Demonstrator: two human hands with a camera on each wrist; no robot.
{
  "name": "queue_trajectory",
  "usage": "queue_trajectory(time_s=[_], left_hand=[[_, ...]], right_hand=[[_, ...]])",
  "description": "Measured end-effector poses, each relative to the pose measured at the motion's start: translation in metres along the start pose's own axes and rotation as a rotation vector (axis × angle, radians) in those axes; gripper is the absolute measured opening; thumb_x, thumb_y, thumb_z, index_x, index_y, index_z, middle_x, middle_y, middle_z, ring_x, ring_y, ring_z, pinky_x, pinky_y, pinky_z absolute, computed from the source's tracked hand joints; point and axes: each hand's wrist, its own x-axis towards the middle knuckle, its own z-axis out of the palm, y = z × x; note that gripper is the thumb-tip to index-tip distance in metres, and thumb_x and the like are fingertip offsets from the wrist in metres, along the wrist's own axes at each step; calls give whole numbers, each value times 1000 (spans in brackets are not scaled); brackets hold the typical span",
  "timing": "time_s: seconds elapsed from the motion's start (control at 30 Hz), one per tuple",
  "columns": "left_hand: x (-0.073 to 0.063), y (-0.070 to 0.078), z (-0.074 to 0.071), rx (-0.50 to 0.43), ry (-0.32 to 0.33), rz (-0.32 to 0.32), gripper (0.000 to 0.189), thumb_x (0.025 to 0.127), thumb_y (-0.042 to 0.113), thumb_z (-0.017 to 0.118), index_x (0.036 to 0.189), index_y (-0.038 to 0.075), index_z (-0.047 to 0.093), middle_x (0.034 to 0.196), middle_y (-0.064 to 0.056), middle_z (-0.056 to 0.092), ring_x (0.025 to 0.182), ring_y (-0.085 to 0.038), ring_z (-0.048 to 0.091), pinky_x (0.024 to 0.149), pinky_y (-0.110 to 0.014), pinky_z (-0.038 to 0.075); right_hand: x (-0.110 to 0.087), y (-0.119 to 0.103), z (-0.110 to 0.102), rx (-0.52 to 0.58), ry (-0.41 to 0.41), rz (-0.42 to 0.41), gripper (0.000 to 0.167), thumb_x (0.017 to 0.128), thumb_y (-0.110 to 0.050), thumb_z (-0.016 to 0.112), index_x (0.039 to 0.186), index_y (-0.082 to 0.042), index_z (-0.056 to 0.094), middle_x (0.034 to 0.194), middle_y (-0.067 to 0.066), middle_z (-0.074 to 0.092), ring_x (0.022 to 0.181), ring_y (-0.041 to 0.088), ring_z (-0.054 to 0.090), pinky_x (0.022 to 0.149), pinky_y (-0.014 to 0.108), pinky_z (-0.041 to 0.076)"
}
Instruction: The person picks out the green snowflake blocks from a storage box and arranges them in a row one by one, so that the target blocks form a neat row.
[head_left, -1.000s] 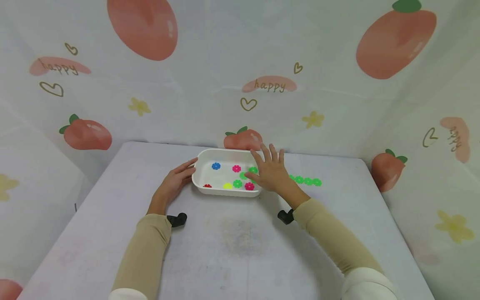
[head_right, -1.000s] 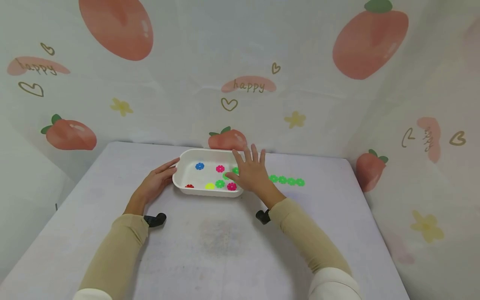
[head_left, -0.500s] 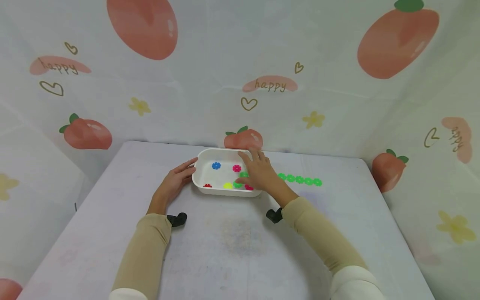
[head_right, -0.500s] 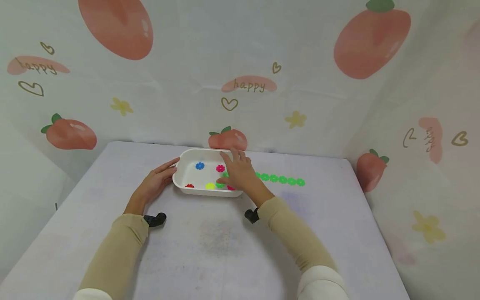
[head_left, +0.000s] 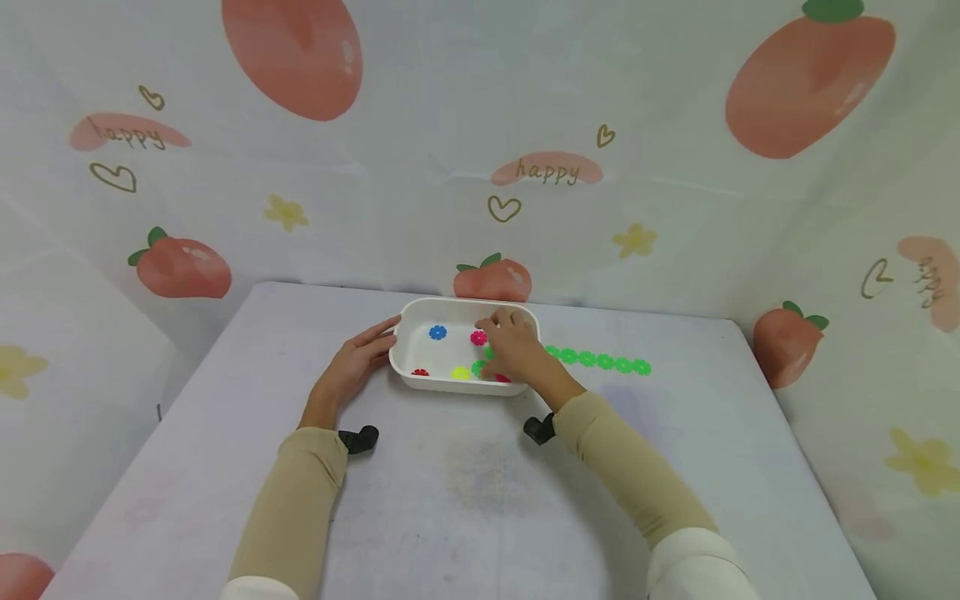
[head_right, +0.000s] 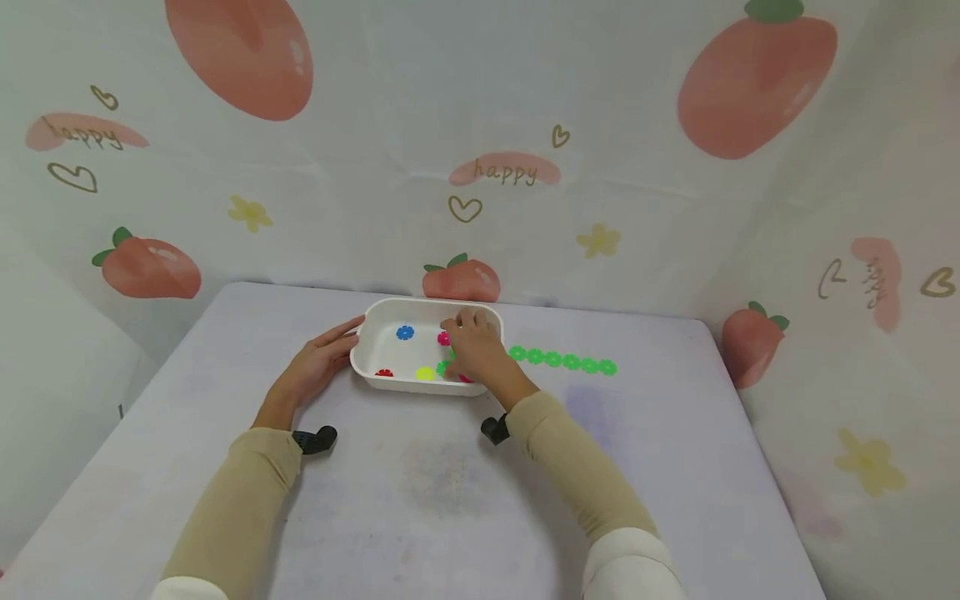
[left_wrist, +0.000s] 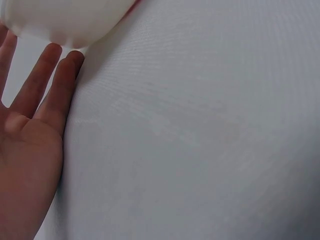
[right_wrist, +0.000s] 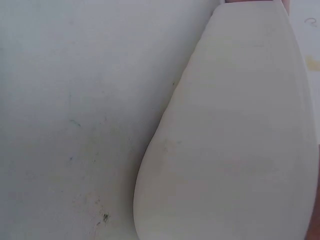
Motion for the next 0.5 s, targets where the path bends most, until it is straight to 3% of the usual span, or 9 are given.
queue_trajectory(time_s=[0.2, 0.5], left_hand=[[-1, -1, 2, 21, -2, -17, 53, 106, 24, 56, 157, 23, 42, 164, -3, 40, 132, -6, 52, 109, -19, 47], [7, -10, -2, 48, 25, 11, 51, 106, 29, 56, 156, 26, 45, 162, -2, 43, 138, -11, 50, 117, -25, 43]], right_hand=[[2, 1, 5, -4, -20, 8, 72, 81, -42, 87, 140, -16, 53, 138, 12, 48, 131, 33, 42, 116, 49, 42], [14, -2, 13, 83, 13, 27, 46, 85, -37, 84, 124, -23, 65, 131, 9, 51, 129, 29, 43, 112, 48, 46]])
